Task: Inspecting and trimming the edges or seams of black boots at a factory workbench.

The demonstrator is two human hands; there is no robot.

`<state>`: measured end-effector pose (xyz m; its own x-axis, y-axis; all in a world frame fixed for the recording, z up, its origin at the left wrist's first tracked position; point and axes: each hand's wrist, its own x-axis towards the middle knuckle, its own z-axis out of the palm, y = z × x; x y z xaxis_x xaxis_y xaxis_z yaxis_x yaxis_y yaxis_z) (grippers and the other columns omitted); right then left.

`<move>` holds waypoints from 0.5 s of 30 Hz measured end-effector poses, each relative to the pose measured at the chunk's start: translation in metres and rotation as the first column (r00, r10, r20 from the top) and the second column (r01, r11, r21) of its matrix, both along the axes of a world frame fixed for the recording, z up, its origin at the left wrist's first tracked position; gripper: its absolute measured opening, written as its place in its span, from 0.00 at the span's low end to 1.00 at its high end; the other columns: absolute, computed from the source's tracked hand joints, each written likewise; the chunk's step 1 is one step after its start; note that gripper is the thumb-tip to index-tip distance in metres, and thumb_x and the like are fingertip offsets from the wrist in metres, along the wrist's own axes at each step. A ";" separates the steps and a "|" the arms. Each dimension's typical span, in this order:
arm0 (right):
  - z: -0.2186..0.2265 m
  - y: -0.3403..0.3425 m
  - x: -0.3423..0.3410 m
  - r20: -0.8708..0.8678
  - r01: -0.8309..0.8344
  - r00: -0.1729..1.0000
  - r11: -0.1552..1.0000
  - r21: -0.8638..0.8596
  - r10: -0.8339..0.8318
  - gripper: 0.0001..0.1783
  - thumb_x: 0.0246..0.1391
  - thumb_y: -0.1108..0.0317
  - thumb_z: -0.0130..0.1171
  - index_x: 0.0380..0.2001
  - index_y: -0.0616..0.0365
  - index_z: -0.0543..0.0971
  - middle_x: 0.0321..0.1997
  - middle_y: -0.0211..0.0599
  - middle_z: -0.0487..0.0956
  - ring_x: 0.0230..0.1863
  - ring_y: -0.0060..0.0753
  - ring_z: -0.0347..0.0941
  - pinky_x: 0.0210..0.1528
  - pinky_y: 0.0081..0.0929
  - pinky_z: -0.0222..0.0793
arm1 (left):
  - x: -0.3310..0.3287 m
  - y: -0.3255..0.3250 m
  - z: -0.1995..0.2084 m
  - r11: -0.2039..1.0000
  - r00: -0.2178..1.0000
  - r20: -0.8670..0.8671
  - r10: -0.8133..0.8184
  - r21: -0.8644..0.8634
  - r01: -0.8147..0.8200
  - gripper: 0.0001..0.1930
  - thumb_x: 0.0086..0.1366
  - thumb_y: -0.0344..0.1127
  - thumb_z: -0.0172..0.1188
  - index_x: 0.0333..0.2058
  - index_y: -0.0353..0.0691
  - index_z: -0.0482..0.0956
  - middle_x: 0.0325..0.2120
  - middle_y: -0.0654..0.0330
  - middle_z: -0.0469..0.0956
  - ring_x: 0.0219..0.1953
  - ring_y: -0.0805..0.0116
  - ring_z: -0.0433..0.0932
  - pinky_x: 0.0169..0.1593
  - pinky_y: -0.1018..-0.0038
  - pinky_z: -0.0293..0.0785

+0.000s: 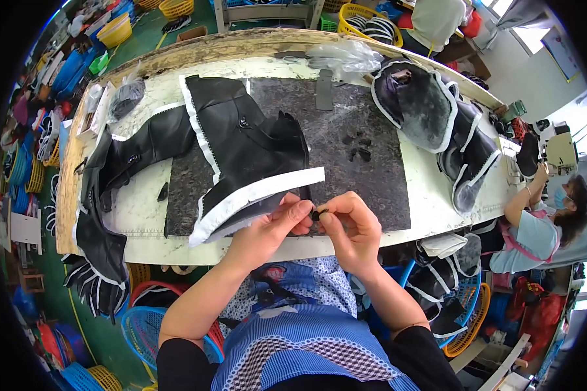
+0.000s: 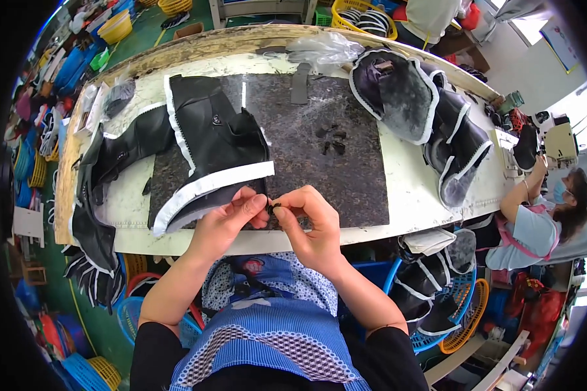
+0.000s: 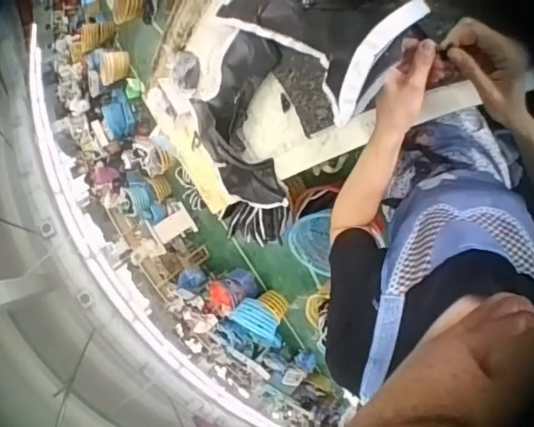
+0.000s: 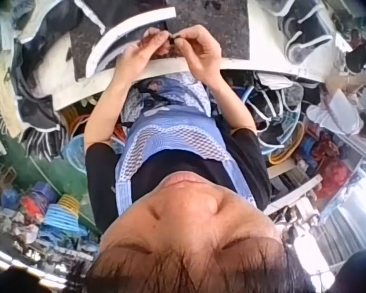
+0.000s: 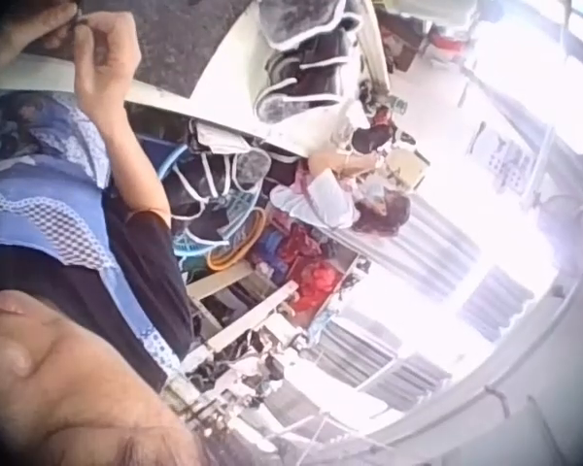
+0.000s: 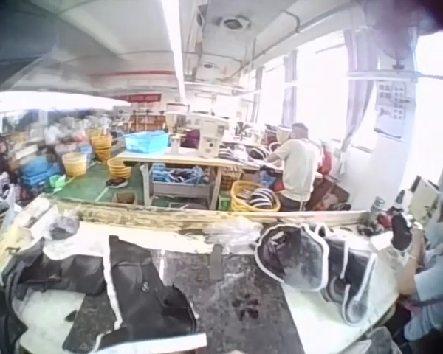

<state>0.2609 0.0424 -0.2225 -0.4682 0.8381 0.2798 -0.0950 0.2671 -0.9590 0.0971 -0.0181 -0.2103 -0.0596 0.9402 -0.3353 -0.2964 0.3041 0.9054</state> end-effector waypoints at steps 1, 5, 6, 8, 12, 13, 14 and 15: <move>0.000 0.001 0.000 0.037 0.016 0.999 0.997 0.077 -0.019 0.04 0.52 0.81 0.58 0.32 0.65 0.75 0.33 0.37 0.74 0.32 0.24 0.73 0.35 0.19 0.71 | 0.000 0.000 -0.001 1.000 1.000 0.000 0.003 -0.001 -0.003 0.17 0.64 0.49 0.59 0.39 0.38 0.77 0.30 0.64 0.78 0.35 0.76 0.77 0.43 0.80 0.72; 0.007 0.008 -0.001 0.158 0.020 0.984 0.926 0.378 -0.085 0.08 0.46 0.82 0.61 0.31 0.63 0.76 0.34 0.38 0.74 0.34 0.32 0.74 0.36 0.23 0.71 | -0.002 0.002 -0.007 1.000 1.000 0.011 0.002 0.019 -0.002 0.16 0.64 0.47 0.60 0.36 0.38 0.78 0.27 0.63 0.78 0.31 0.76 0.77 0.38 0.80 0.73; 0.009 0.009 -0.001 0.158 0.016 0.984 0.925 0.379 -0.082 0.08 0.46 0.82 0.61 0.31 0.63 0.76 0.34 0.38 0.74 0.34 0.32 0.74 0.36 0.23 0.71 | -0.002 0.002 -0.008 0.999 1.000 0.014 0.016 0.033 -0.016 0.16 0.64 0.47 0.60 0.35 0.38 0.78 0.26 0.62 0.78 0.30 0.76 0.77 0.37 0.80 0.74; 0.012 0.010 -0.002 0.173 -0.029 0.983 0.894 0.446 -0.054 0.09 0.45 0.82 0.62 0.32 0.62 0.76 0.35 0.39 0.75 0.37 0.35 0.75 0.37 0.26 0.71 | -0.003 0.002 -0.006 0.999 1.000 0.009 0.016 0.028 -0.017 0.16 0.63 0.46 0.60 0.34 0.37 0.78 0.25 0.62 0.78 0.29 0.76 0.77 0.36 0.80 0.74; 0.011 0.014 -0.001 0.193 -0.056 0.980 0.875 0.481 -0.044 0.10 0.44 0.82 0.62 0.32 0.62 0.77 0.38 0.41 0.76 0.38 0.37 0.75 0.37 0.27 0.72 | -0.003 0.004 -0.005 1.000 1.000 0.005 0.008 0.008 -0.008 0.16 0.63 0.46 0.60 0.33 0.37 0.78 0.24 0.62 0.78 0.27 0.76 0.77 0.36 0.80 0.74; 0.011 0.014 -0.001 0.198 -0.059 0.979 0.868 0.493 -0.046 0.10 0.43 0.82 0.62 0.32 0.62 0.77 0.38 0.41 0.76 0.38 0.38 0.75 0.38 0.28 0.72 | -0.004 0.004 -0.005 1.000 1.000 0.005 0.009 0.009 -0.009 0.16 0.63 0.46 0.60 0.33 0.37 0.78 0.24 0.62 0.78 0.27 0.76 0.77 0.36 0.80 0.74; 0.011 0.014 -0.001 0.202 -0.061 0.978 0.861 0.505 -0.049 0.11 0.43 0.82 0.62 0.32 0.62 0.77 0.39 0.41 0.77 0.38 0.39 0.75 0.38 0.28 0.72 | -0.004 0.003 -0.004 1.000 1.000 -0.005 0.000 0.011 0.000 0.15 0.64 0.46 0.59 0.33 0.37 0.78 0.25 0.62 0.78 0.28 0.76 0.76 0.36 0.80 0.74; 0.011 0.014 -0.001 0.201 -0.061 0.978 0.861 0.505 -0.048 0.11 0.43 0.82 0.62 0.32 0.62 0.77 0.39 0.41 0.77 0.38 0.39 0.75 0.38 0.28 0.72 | -0.004 0.003 -0.003 1.000 1.000 -0.015 -0.009 0.012 0.009 0.15 0.65 0.45 0.58 0.34 0.37 0.78 0.25 0.62 0.78 0.28 0.76 0.76 0.37 0.80 0.73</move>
